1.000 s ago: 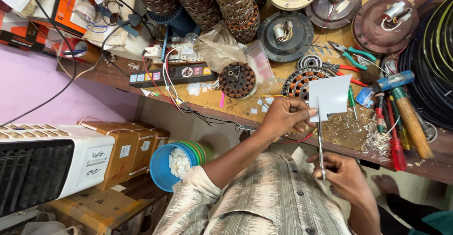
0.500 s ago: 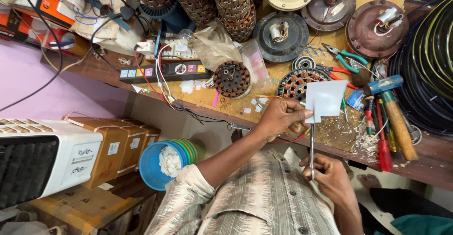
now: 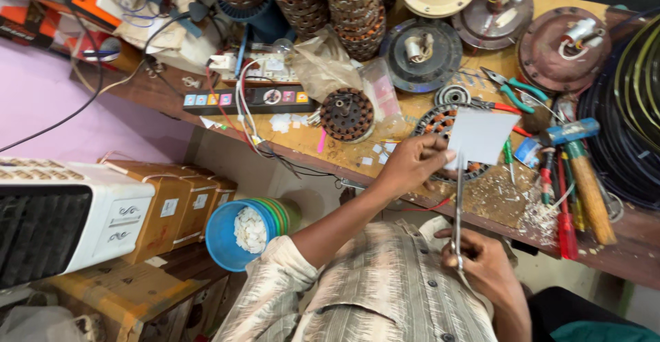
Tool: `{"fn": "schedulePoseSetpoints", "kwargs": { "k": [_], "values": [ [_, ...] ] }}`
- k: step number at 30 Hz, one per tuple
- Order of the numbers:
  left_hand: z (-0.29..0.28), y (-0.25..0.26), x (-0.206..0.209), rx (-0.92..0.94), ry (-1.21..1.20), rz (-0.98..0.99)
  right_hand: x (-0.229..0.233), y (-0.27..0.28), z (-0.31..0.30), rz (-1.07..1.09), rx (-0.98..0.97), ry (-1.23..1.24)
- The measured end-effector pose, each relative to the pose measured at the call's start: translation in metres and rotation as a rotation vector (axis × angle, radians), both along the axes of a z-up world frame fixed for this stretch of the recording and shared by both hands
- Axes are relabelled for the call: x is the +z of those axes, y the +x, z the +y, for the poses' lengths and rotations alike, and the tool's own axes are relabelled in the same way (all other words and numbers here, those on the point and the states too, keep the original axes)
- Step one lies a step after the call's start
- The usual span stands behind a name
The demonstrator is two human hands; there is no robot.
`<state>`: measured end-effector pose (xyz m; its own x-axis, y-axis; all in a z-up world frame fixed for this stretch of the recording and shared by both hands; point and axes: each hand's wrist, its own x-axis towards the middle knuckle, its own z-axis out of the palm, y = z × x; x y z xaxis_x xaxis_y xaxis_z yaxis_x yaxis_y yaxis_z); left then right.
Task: The person works on a circular electrical stator, using scissors to cut a small white insulating sheet and inserting it into the copper windings. They then use a small white plastic tool to press and adjust the insulation within the stator slots.
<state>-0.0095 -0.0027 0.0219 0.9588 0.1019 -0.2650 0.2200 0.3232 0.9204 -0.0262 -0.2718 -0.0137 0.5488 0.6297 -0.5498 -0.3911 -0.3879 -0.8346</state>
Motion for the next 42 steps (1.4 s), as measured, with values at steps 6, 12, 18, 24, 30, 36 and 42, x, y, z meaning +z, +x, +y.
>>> {"fn": "schedulePoseSetpoints", "kwargs": {
  "k": [6, 12, 18, 24, 30, 36, 42],
  "values": [
    [0.016, -0.001, 0.014, 0.134, 0.059, -0.018, 0.009, -0.001, -0.017, -0.195, -0.125, 0.044],
    [0.0, -0.011, 0.003, 0.066, 0.002, -0.007, 0.041, 0.012, 0.004, -0.333, -0.538, 0.368],
    [-0.022, -0.023, -0.001, -0.153, 0.014, 0.13, 0.05, 0.02, 0.026, -0.39, -0.752, 0.271],
    [-0.038, -0.033, 0.008, -0.102, 0.326, -0.031, 0.04, 0.034, 0.019, -0.321, -0.751, 0.189],
    [-0.032, -0.032, 0.019, -0.05, 0.474, -0.28, 0.043, 0.038, 0.015, -0.333, -0.702, 0.118],
    [-0.028, -0.024, 0.025, -0.214, 0.424, 0.021, 0.052, 0.036, 0.025, -0.34, -0.676, 0.111],
    [-0.029, -0.02, 0.015, -0.076, 0.256, 0.049, 0.023, 0.027, 0.018, -0.245, -0.591, 0.223]
  ]
}}
